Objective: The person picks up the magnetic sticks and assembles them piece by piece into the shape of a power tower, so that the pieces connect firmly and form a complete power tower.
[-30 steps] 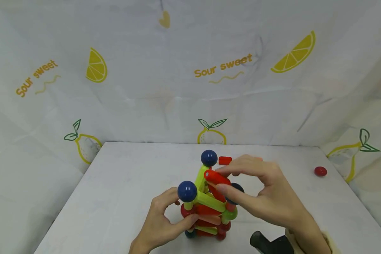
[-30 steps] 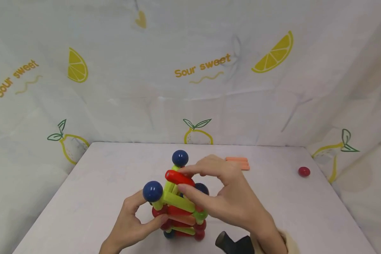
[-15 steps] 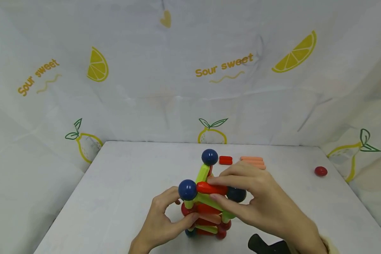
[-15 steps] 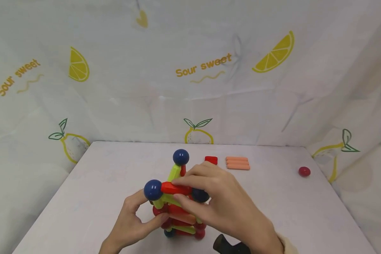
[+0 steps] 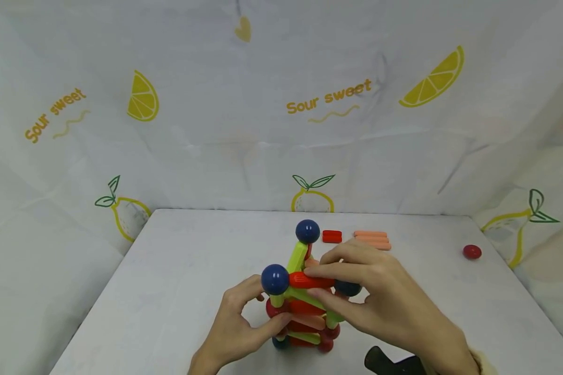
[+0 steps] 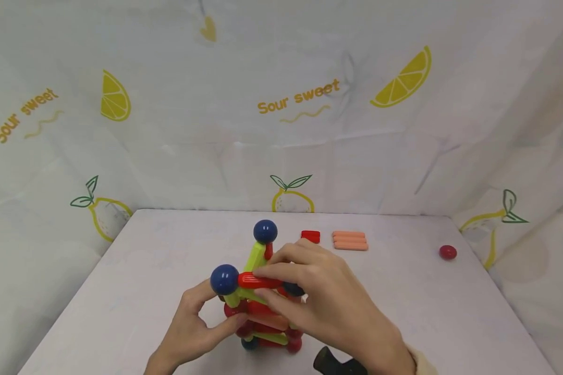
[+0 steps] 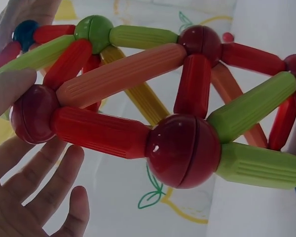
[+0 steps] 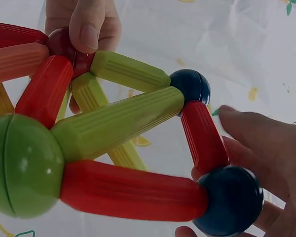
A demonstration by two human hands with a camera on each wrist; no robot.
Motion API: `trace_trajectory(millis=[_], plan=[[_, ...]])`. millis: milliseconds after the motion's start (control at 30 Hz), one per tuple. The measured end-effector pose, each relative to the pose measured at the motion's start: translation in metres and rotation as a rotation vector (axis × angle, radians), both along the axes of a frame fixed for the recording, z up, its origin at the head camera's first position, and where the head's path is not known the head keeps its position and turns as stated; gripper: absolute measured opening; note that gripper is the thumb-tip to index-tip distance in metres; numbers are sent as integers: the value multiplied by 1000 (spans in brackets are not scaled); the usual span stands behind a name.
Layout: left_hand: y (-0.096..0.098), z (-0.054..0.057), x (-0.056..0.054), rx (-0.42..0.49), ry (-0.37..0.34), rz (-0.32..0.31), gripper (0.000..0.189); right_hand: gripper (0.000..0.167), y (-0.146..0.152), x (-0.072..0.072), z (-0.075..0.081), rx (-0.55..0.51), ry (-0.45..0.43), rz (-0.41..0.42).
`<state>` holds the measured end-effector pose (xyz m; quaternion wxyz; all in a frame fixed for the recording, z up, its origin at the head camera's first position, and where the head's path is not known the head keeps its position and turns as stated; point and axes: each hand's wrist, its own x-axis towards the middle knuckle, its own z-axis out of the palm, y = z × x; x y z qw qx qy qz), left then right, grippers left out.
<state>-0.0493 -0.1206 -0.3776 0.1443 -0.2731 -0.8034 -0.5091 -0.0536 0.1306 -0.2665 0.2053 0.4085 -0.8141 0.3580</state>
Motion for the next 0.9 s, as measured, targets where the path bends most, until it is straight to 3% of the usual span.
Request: trace_trajectory(millis=[167, 300, 400, 467, 533, 633, 767, 900], plan=[[-10, 0, -3, 0, 18, 73, 42, 35, 5, -4, -1, -89, 19, -52], [-15, 0, -6, 39, 50, 224, 38, 35, 11, -17, -7, -169, 40, -194], [-12, 1, -6, 108, 32, 351, 42, 29, 15, -37, -20, -189, 54, -268], [-7, 2, -3, 162, -17, 403, 48, 25, 18, -54, -34, -169, 46, -321], [-1, 3, 2, 193, -78, 412, 57, 21, 20, -72, -51, -127, -2, -376], [11, 6, 10, 182, -190, 378, 85, 21, 23, -99, -80, -13, -134, -445], [33, 10, 19, 161, -326, 350, 126, 30, 24, -132, -124, 176, -271, -468], [50, 10, 20, 181, -337, 391, 136, 35, 18, -150, -159, 297, -328, -459]])
